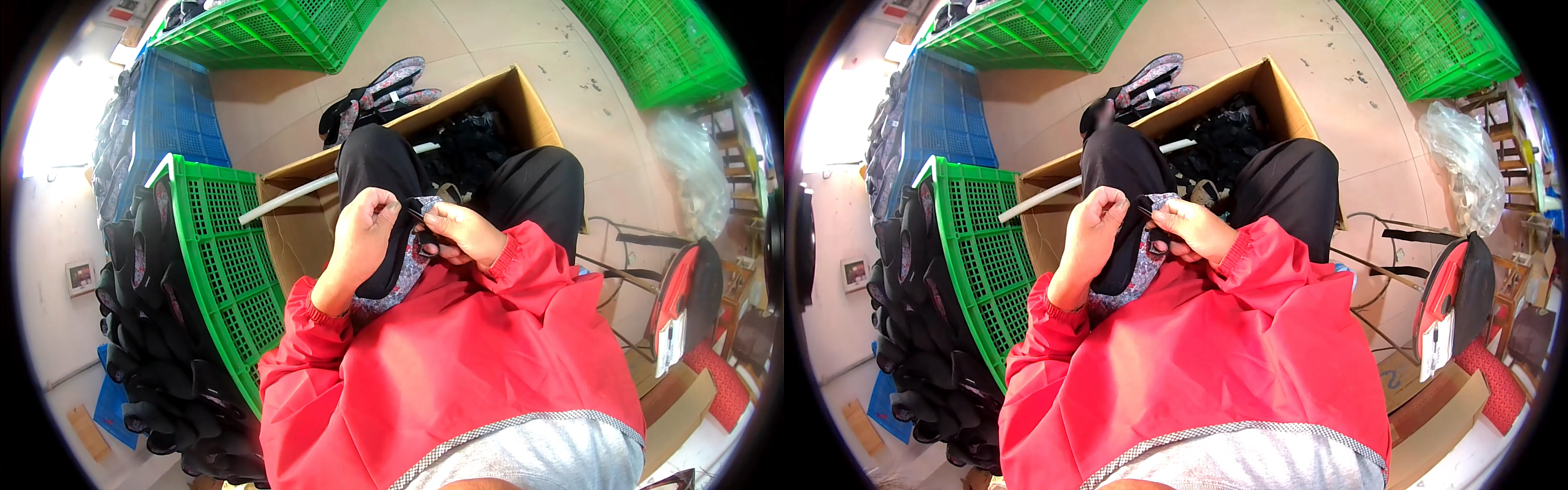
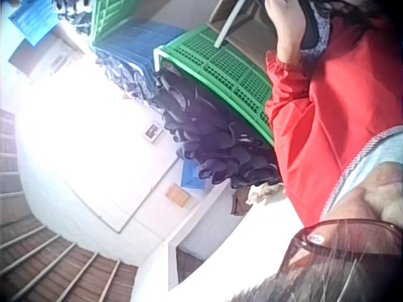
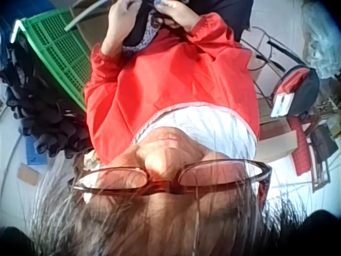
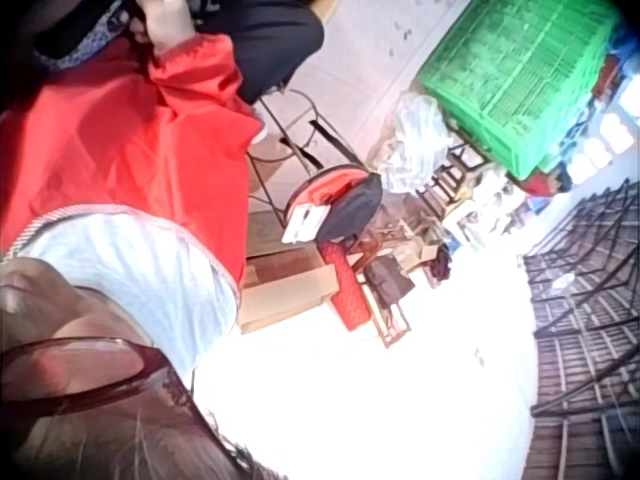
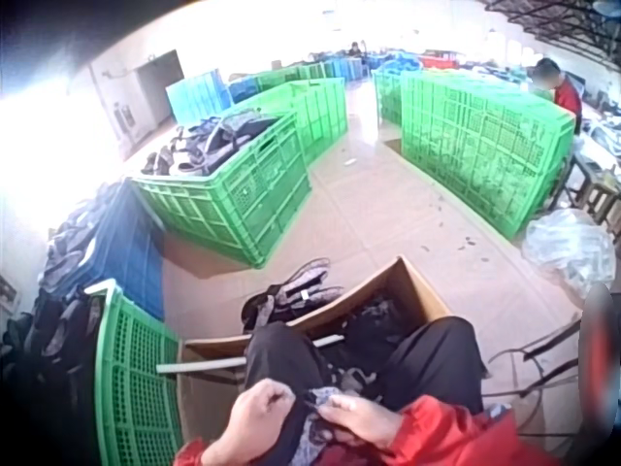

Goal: The person sits cross-legged and sews a small white tag onto the heel of a black slipper using a needle and thread. They handle multiple slippers, picking them up from a cardboard box and placing them into a green plastic crate after finishing the sewing.

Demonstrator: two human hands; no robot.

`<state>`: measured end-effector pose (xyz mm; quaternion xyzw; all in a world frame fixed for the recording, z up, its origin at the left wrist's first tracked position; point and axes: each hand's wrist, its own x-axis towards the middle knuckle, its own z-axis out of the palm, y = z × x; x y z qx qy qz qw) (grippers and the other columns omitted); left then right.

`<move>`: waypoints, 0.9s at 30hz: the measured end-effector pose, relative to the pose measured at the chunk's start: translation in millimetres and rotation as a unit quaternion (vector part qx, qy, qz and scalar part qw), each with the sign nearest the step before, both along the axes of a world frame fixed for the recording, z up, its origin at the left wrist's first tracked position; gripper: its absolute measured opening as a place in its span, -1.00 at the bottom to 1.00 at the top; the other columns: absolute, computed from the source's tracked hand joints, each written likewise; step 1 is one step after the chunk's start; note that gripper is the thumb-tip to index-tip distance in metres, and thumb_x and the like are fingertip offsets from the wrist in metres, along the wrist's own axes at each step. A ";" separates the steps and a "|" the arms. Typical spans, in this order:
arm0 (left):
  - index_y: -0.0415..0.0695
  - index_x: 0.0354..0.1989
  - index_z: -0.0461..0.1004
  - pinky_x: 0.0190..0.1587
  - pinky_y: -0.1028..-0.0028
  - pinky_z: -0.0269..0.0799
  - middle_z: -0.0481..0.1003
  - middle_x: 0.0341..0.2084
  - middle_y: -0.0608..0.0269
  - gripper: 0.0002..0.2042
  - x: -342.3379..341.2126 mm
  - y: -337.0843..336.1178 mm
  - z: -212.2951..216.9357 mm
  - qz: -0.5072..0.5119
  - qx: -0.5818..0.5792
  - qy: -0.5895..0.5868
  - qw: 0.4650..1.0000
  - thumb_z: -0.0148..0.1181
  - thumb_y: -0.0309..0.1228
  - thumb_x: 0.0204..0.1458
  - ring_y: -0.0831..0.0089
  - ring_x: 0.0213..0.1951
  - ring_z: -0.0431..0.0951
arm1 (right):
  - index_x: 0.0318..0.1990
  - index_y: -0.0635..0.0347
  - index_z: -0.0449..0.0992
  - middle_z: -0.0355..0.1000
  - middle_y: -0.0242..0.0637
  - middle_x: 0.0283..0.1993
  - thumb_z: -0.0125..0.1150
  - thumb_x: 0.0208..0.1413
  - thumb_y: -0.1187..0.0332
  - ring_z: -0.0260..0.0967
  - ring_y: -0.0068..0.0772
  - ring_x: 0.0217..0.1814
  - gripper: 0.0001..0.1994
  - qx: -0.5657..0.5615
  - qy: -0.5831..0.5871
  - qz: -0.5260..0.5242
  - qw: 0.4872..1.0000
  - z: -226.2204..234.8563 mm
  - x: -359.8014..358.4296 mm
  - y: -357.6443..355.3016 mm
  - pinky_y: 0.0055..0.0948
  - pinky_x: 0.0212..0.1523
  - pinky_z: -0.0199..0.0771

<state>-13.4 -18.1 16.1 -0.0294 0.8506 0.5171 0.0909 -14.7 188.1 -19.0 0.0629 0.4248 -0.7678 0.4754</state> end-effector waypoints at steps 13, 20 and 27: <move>-0.27 -0.32 0.49 -0.35 0.56 0.38 0.47 -0.55 0.33 -0.93 3.1 -1.8 -10.6 0.020 0.082 -0.033 0.996 0.16 -0.51 0.14 0.64 -0.45 0.42 | -0.09 0.12 0.38 0.37 -0.34 -0.41 0.03 0.32 0.03 -0.07 -0.76 -0.67 -0.67 -0.010 -0.006 -0.016 1.000 -4.0 -2.3 -6.5 -0.72 -0.68 -0.15; -0.26 -0.31 0.49 -0.33 0.61 0.36 0.44 -0.54 0.39 -0.93 1.6 -1.9 -6.9 0.034 0.101 -0.058 0.993 0.16 -0.51 0.16 0.69 -0.44 0.38 | -0.10 0.12 0.38 0.37 -0.34 -0.41 0.04 0.32 0.05 -0.07 -0.76 -0.68 -0.69 -0.009 -0.009 0.000 1.000 -3.1 -4.6 -4.2 -0.72 -0.69 -0.15; -0.26 -0.32 0.49 -0.35 0.59 0.38 0.47 -0.53 0.36 -0.94 4.1 -1.7 -10.3 0.006 0.094 -0.029 0.995 0.17 -0.52 0.15 0.66 -0.44 0.40 | -0.11 0.13 0.39 0.36 -0.34 -0.42 0.06 0.31 0.05 -0.08 -0.76 -0.68 -0.68 -0.005 -0.007 -0.009 1.000 -4.2 -3.7 -6.8 -0.72 -0.68 -0.17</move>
